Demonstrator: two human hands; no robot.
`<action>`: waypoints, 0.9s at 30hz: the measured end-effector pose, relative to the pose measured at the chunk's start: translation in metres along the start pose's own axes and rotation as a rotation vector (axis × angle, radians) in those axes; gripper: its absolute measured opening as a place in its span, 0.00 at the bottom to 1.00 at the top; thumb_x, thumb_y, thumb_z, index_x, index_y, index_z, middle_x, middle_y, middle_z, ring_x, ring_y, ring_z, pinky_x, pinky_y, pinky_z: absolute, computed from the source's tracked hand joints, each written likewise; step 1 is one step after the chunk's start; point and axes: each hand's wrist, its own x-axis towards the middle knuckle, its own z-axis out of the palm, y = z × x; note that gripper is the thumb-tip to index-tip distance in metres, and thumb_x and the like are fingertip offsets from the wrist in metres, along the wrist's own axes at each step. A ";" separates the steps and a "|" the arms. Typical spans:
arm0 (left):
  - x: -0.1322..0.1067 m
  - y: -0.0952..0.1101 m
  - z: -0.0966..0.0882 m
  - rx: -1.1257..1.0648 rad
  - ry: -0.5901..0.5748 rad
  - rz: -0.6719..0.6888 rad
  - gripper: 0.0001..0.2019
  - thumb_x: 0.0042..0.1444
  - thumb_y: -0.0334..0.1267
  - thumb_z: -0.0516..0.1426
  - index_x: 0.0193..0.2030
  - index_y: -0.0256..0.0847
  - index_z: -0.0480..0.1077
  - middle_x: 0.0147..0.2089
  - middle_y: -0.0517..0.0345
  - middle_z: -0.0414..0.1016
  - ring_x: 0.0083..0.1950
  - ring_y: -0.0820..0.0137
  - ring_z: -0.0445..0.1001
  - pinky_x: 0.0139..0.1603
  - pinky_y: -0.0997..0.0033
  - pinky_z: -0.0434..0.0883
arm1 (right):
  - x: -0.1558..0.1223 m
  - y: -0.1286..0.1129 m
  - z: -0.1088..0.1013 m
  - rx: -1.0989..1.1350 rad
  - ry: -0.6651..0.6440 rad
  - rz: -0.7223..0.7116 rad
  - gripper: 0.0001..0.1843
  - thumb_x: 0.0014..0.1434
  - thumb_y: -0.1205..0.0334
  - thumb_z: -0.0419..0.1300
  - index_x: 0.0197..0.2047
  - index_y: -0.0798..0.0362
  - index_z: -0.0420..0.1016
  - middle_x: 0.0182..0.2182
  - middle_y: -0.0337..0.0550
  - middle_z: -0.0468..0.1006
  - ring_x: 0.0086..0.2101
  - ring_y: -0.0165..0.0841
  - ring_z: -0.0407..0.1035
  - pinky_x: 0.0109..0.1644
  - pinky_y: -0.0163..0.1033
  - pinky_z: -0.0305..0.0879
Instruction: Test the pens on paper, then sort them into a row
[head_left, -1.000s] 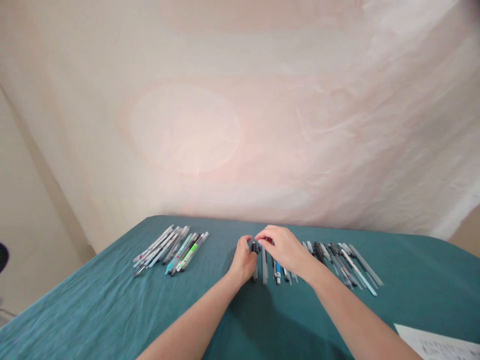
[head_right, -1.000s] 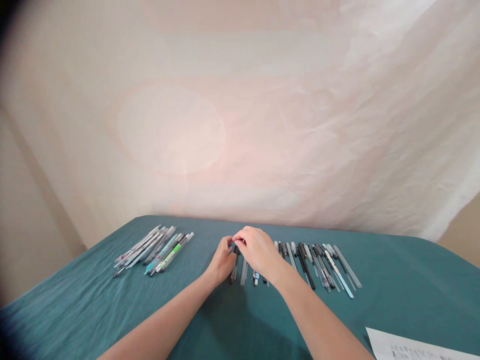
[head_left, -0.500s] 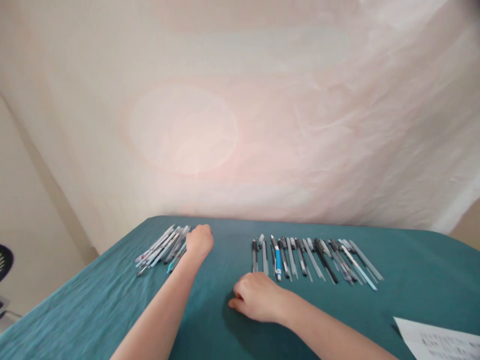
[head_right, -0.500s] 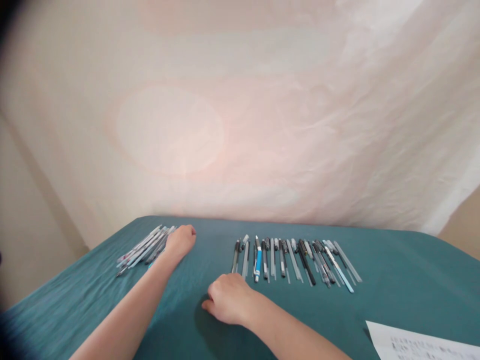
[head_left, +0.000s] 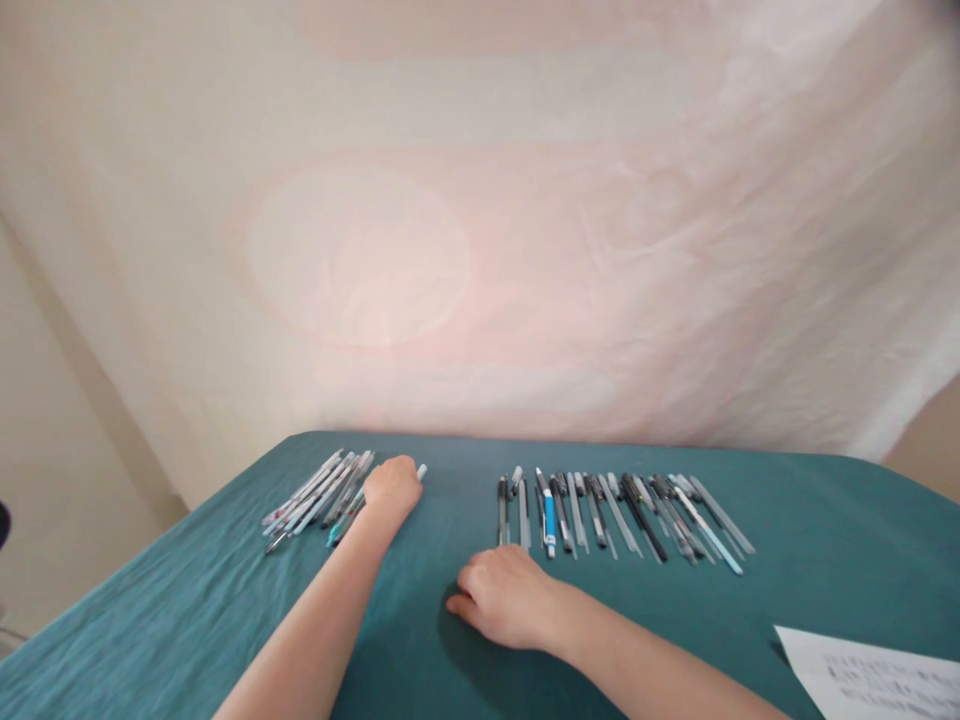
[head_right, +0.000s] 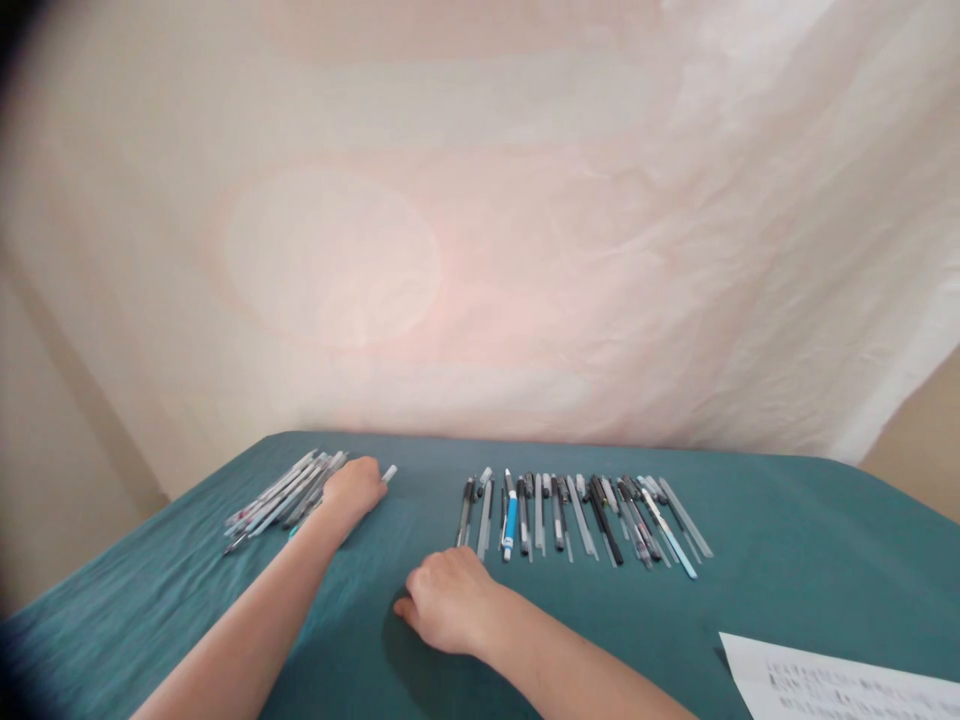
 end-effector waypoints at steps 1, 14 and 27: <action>-0.001 0.002 -0.002 -0.009 -0.003 0.019 0.11 0.46 0.32 0.52 0.34 0.34 0.73 0.38 0.40 0.75 0.40 0.58 0.73 0.35 0.68 0.66 | 0.000 0.000 0.000 0.000 0.001 0.000 0.25 0.59 0.50 0.43 0.34 0.56 0.77 0.31 0.53 0.78 0.33 0.40 0.73 0.35 0.40 0.65; -0.033 0.052 -0.045 -0.438 0.181 0.301 0.10 0.46 0.40 0.52 0.30 0.39 0.72 0.29 0.57 0.75 0.33 0.69 0.72 0.33 0.75 0.62 | -0.003 0.010 -0.019 0.153 -0.011 0.003 0.17 0.54 0.52 0.51 0.31 0.53 0.75 0.30 0.47 0.78 0.32 0.36 0.70 0.32 0.35 0.59; -0.062 0.080 -0.058 -1.123 -0.225 0.440 0.16 0.49 0.44 0.52 0.40 0.35 0.69 0.32 0.54 0.72 0.29 0.72 0.70 0.22 0.77 0.65 | 0.012 0.073 -0.041 1.185 0.726 0.425 0.12 0.52 0.65 0.47 0.36 0.55 0.69 0.25 0.38 0.72 0.16 0.24 0.59 0.19 0.29 0.51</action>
